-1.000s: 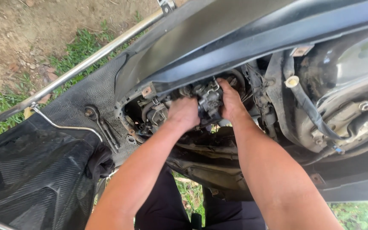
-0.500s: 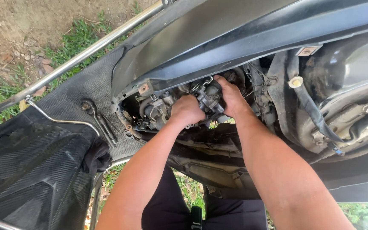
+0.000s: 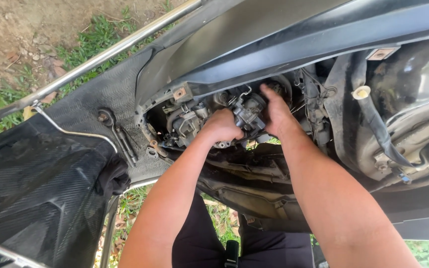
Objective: Cleaning the engine intake area and installing a throttle body on a motorcycle.
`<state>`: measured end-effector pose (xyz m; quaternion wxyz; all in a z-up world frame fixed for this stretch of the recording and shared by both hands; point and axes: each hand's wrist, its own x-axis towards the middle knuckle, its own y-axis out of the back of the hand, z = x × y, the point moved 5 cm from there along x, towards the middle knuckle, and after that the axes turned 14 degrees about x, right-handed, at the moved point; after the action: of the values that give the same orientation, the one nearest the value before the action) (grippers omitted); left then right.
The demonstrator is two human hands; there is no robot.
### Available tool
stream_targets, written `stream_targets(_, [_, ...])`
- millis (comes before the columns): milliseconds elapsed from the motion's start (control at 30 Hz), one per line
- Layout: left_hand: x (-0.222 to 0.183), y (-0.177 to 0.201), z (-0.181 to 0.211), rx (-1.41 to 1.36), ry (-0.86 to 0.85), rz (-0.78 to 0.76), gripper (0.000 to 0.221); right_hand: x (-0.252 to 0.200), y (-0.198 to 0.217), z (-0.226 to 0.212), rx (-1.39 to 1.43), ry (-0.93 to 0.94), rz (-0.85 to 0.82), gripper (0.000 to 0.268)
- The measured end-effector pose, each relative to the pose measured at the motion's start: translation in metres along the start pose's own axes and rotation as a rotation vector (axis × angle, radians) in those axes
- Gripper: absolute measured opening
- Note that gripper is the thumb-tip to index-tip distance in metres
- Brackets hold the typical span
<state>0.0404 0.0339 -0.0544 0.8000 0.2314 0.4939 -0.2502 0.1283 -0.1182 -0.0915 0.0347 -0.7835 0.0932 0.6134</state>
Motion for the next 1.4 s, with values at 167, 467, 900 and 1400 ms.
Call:
stream_targets(167, [-0.001,0.007,0.009,0.069,-0.014,0.053,0.052,0.001,0.004,-0.010,0.142,0.030,-0.052,0.083])
stream_targets(467, [0.020,-0.019,0.025,0.188,0.112,0.122,0.039,0.013,0.009,-0.003,-0.117,-0.004,0.022,0.091])
stream_targets(900, [-0.004,0.007,0.023,0.129,0.097,0.158,0.039,0.005,-0.001,-0.007,-0.183,0.011,0.071,0.102])
stream_targets(1400, [-0.003,-0.018,0.027,0.138,0.164,0.245,0.038,0.024,0.015,-0.001,-0.270,0.061,0.088,0.079])
